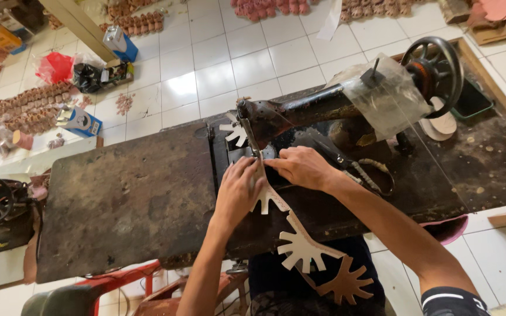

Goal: The person sews a long strip of star-shaped material using a sewing machine, then moves to the floor to cut the strip into individual pieces using scissors. The finished pieces are gathered into a pile.

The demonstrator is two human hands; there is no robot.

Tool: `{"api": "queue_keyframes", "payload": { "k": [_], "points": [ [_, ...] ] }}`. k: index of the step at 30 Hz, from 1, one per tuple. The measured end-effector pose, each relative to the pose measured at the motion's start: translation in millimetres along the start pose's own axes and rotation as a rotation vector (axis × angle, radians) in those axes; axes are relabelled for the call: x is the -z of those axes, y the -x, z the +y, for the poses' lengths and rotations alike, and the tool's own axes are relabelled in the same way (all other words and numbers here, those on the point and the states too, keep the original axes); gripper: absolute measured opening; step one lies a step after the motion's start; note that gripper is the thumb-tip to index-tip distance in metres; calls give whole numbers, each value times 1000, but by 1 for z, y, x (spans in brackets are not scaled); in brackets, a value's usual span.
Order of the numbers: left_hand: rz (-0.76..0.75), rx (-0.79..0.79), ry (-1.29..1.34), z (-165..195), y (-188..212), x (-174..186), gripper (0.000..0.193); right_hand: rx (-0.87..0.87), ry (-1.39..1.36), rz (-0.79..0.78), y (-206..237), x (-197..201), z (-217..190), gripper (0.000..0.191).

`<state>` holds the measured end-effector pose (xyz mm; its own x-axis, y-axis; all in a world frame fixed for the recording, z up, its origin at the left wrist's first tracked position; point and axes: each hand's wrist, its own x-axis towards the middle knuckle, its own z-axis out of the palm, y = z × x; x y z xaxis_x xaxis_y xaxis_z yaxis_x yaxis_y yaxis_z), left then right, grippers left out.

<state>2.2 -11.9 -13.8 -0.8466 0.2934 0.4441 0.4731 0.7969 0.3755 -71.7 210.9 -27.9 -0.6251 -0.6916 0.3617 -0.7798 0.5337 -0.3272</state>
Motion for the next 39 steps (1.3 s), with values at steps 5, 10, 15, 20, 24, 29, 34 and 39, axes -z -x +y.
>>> {"api": "queue_keyframes", "payload": {
  "k": [5, 10, 15, 20, 24, 29, 34, 39],
  "points": [
    [5, 80, -70, 27, 17, -1, 56, 53, 22, 31, -1, 3, -1, 31],
    [6, 105, -121, 37, 20, -6, 55, 42, 0, 55, 1, 3, -2, 29],
    [6, 111, -136, 39, 20, -6, 55, 61, -4, 61, 1, 0, -1, 30],
    [35, 147, -147, 46, 21, -3, 54, 48, -6, 41, 2, -2, 0, 31],
    [38, 143, -153, 49, 20, 0, 56, 2, -46, 34, 0, -2, -1, 30],
    [27, 138, -160, 49, 19, 1, 56, 11, -44, 37, 0, -2, -1, 30],
    [23, 143, -156, 48, 19, 0, 55, 39, -11, 39, 1, -3, 0, 31],
    [39, 118, -194, 47, 15, -1, 51, 36, -4, 26, 0, -2, 1, 31]
  ]
}}
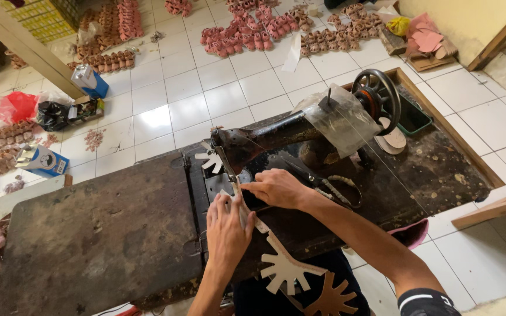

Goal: The person sews a long strip of star-shaped material using a sewing machine, then moves to the floor to cut the strip into individual pieces using scissors. The finished pieces are gathered into a pile.

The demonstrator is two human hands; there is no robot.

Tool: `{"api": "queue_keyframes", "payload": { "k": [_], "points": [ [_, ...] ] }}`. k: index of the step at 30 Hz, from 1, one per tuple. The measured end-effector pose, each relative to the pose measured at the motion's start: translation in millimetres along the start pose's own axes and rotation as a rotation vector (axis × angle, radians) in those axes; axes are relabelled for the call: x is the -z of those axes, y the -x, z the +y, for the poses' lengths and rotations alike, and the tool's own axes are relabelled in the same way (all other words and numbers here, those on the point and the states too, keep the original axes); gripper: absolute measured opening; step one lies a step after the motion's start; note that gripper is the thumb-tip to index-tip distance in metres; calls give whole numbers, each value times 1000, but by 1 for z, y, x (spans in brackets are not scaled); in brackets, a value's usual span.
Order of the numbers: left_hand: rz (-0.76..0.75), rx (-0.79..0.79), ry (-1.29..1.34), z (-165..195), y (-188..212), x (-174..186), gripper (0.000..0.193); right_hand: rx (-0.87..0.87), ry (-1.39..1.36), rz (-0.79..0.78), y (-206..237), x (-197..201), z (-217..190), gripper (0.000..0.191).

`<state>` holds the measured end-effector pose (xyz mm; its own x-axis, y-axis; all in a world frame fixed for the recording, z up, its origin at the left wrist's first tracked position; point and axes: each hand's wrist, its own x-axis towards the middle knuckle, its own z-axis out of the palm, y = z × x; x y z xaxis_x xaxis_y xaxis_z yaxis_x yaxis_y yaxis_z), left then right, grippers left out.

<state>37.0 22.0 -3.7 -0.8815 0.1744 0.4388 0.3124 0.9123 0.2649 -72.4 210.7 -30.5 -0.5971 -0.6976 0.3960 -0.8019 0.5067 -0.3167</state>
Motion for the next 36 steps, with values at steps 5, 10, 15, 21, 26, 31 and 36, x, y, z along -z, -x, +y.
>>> {"api": "queue_keyframes", "payload": {
  "k": [5, 10, 15, 21, 26, 31, 36],
  "points": [
    [18, 12, 4, 2, -7, -3, 43, 17, 10, 19, 2, 2, 0, 32],
    [86, 19, -15, 5, -8, -5, 37, 11, 11, 11, 2, 2, -1, 31],
    [102, 11, -9, 5, -7, -4, 38, 12, -1, 15, 3, 1, -1, 33],
    [101, 4, -16, 4, -8, -4, 39, 2, 1, -10, 2, 1, -1, 34],
    [89, 6, -38, 4, -7, -6, 39, 5, 5, -3, 3, 0, 0, 34],
    [90, 5, -44, 3, -6, -9, 39, -6, -1, -12, 2, 0, 0, 33],
    [77, 5, -36, 6, -8, -5, 40, -31, -22, -22, 2, 2, 0, 32]
  ]
}}
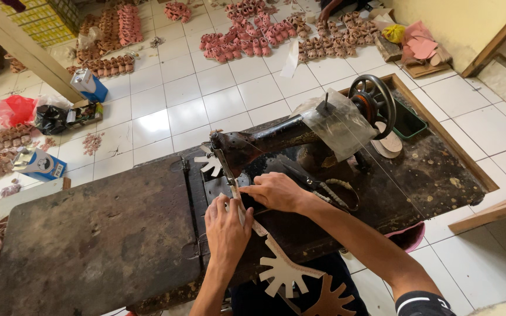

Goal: The person sews a long strip of star-shaped material using a sewing machine, then moves to the floor to cut the strip into individual pieces using scissors. The finished pieces are gathered into a pile.

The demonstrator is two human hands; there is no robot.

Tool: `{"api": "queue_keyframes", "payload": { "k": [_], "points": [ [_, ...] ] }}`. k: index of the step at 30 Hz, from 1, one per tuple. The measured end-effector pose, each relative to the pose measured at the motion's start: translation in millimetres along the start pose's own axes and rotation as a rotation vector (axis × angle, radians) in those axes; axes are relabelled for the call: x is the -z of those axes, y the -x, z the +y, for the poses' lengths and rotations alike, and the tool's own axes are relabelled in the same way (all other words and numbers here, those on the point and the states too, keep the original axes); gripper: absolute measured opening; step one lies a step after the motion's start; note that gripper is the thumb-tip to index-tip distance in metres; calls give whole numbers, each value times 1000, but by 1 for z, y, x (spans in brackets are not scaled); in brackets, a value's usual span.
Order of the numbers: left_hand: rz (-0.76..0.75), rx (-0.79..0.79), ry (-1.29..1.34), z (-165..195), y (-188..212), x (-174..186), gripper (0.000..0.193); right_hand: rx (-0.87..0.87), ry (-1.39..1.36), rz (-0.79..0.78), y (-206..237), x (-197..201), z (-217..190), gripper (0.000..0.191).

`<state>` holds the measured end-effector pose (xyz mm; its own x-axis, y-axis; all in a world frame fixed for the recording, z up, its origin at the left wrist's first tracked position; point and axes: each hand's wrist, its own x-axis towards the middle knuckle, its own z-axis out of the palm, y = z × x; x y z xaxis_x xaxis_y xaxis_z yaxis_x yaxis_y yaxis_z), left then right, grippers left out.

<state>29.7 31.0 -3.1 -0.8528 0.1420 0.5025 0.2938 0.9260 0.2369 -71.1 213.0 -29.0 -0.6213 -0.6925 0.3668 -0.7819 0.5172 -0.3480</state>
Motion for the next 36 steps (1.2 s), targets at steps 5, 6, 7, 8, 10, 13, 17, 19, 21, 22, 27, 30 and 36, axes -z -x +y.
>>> {"api": "queue_keyframes", "payload": {
  "k": [5, 6, 7, 8, 10, 13, 17, 19, 21, 22, 27, 30, 36],
  "points": [
    [-43, -2, 98, -1, 5, 10, 57, 18, 30, 29, -1, 4, -1, 29],
    [-56, 23, 138, -3, 9, 12, 58, 14, 24, 14, -1, 3, -2, 27],
    [-66, 48, 177, -4, 12, 13, 60, 12, 10, 19, -2, 3, -3, 27],
    [-72, 72, 217, -6, 15, 13, 61, 10, -2, 26, -3, 2, -4, 28],
    [-62, 58, 168, -8, 21, 12, 55, -1, -20, 33, -4, 1, -5, 29],
    [-70, 45, 129, -11, 26, 8, 51, -21, -29, 22, -6, 0, -6, 32],
    [-85, 36, 110, -13, 26, 2, 54, -38, -4, 0, -8, 0, -4, 31],
    [-111, 43, 90, -14, 23, -1, 54, -46, -9, -9, -8, -1, -3, 31],
    [-125, 52, 82, -14, 20, -3, 56, -42, -21, -10, -8, -2, -1, 32],
    [-124, 54, 84, -14, 18, -3, 58, -40, -18, -8, -8, -2, 0, 32],
    [-109, 82, 73, -11, 12, -3, 64, -26, 4, 0, -8, -2, 2, 33],
    [-122, 131, 77, -8, 10, -5, 67, -33, 0, -12, -8, -2, 3, 32],
    [-123, 149, 107, -17, -1, -17, 80, -21, -14, 1, -8, -3, 6, 32]
  ]
}}
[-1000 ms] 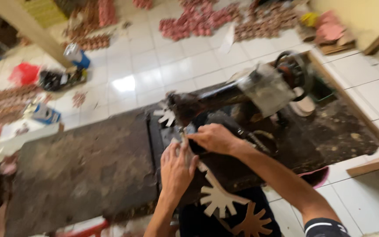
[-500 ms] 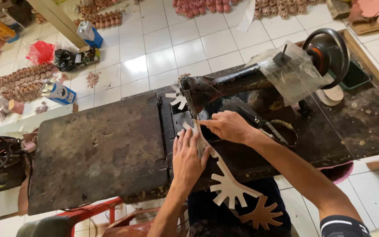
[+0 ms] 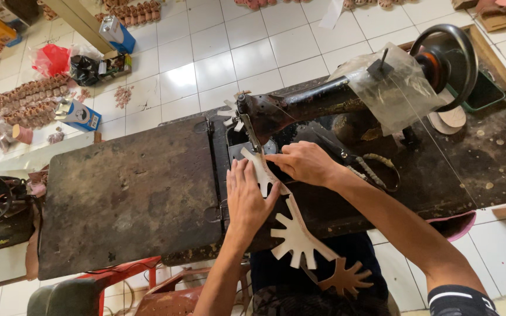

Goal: The person sews a long strip of star-shaped material using a sewing machine, then moves to the floor to cut the strip into individual pieces using scissors. The finished pieces are gathered into a pile.

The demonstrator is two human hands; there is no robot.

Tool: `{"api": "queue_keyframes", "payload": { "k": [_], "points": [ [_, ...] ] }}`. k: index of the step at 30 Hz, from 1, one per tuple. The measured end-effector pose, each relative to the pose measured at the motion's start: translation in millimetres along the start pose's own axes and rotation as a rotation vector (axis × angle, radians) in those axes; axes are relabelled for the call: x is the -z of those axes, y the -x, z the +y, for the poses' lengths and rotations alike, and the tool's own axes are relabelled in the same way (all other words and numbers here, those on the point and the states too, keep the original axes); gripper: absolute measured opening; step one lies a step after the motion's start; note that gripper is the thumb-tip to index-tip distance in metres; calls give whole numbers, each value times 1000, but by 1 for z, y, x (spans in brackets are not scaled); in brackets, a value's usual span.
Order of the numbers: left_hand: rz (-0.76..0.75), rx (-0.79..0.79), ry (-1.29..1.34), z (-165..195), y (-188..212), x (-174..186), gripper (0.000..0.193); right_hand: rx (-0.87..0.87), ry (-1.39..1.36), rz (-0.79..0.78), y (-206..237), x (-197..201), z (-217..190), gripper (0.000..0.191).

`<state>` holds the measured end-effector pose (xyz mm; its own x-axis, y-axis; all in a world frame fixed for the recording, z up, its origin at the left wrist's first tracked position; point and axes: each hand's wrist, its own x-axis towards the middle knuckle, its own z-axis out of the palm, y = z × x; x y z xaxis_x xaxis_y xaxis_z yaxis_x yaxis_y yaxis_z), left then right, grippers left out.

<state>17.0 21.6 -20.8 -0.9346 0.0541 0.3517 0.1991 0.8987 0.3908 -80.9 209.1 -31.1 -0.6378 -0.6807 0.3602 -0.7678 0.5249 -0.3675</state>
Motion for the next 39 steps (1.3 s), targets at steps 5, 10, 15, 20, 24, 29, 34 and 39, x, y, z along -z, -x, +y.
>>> {"api": "queue_keyframes", "payload": {
  "k": [5, 10, 15, 20, 24, 29, 34, 39],
  "points": [
    [-54, -6, 11, -14, -11, -7, 84, -8, 0, 5, 0, -1, 2, 31],
    [-105, 4, 19, -26, -19, -13, 85, -10, -2, 10, 0, -2, 4, 31],
    [-170, -24, 15, -38, -33, -15, 85, -10, 0, -5, 1, -4, 6, 31],
    [-185, -97, -9, -44, -42, -5, 81, 15, 8, -9, 1, -2, 7, 32],
    [-304, -50, -6, -46, -39, 5, 86, 30, 32, -10, 2, -2, 6, 34],
    [-354, -83, 24, -58, -49, 6, 84, 30, 22, -17, 4, -2, 7, 33],
    [-347, -108, 42, -68, -58, 1, 79, 24, 25, -26, 4, -2, 6, 34],
    [-366, -82, 43, -71, -64, -1, 75, 25, 19, -32, 4, -2, 6, 34]
  ]
}}
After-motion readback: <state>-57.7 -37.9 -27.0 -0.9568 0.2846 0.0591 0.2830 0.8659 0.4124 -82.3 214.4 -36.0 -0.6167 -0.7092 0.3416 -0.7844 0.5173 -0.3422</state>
